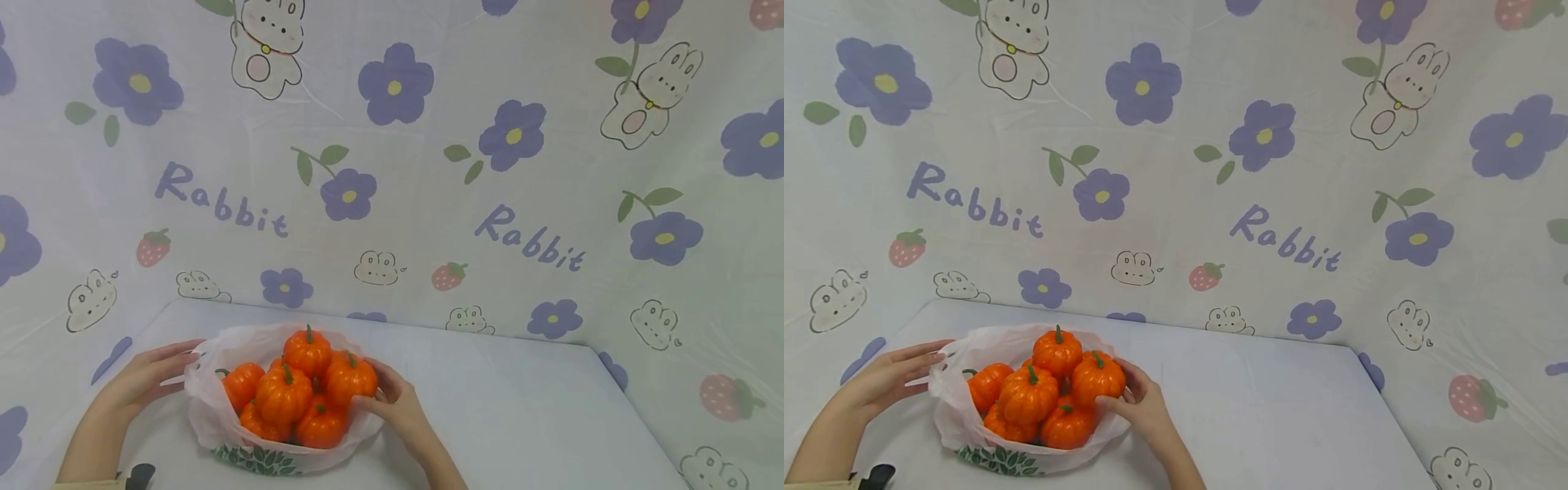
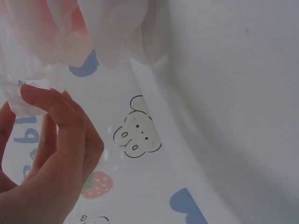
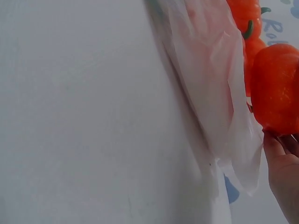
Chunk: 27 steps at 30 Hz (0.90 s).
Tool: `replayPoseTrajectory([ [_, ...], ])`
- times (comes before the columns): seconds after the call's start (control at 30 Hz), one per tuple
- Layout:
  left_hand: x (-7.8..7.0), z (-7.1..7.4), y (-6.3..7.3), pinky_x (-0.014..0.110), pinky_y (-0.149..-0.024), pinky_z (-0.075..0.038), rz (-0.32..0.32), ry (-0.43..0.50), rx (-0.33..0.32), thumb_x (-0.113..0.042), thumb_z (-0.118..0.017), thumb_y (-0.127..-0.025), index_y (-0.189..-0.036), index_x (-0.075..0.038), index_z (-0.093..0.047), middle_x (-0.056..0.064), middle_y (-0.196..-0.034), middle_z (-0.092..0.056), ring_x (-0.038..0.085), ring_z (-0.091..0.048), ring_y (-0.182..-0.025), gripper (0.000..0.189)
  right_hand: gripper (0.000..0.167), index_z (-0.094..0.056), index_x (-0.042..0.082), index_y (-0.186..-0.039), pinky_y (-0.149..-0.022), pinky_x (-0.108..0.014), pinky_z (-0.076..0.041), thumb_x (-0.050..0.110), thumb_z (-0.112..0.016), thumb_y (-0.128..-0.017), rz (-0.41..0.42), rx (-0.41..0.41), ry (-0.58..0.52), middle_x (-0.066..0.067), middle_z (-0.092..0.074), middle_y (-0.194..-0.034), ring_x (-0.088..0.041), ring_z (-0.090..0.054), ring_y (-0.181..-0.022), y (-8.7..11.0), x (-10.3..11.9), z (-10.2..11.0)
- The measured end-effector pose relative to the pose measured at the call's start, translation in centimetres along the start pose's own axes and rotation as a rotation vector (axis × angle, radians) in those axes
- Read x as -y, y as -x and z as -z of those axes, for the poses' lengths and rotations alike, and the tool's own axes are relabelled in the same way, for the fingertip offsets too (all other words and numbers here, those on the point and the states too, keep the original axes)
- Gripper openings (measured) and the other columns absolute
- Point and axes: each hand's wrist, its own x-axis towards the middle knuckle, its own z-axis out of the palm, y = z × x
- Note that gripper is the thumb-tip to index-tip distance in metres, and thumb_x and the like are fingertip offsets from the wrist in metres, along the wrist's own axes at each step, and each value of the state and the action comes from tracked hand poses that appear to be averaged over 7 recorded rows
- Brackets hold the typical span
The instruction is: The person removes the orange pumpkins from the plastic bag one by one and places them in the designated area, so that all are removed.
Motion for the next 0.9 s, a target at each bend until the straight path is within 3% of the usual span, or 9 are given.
replayPoseTrajectory([
  [0.27,-0.1,-0.2,0.0,0.045,-0.103,-0.051,0.02,-0.025,-0.016,-0.045,-0.061,-0.093,-0.149,-0.008,-0.039,0.016,-0.156,-0.037,0.003,-0.055,-0.112,0.07,0.07,-0.046,0.022,-0.144,-0.116,-0.043,-0.034,0.033,-0.077,-0.083,0.035,-0.027,0.009,0.0,-0.043,-0.154,-0.024,-0.036,-0.146,-0.4,0.2,1.2],
  [0.9,0.0,-0.1,-0.2,0.044,-0.102,-0.051,0.016,-0.019,-0.01,-0.044,-0.061,-0.094,-0.149,-0.008,-0.04,0.01,-0.151,-0.045,-0.003,-0.056,-0.105,0.069,0.075,-0.045,0.021,-0.145,-0.117,-0.042,-0.033,0.03,-0.081,-0.079,0.048,-0.136,0.008,0.004,-0.043,-0.154,-0.021,-0.035,-0.146,-0.8,-0.3,3.0],
])
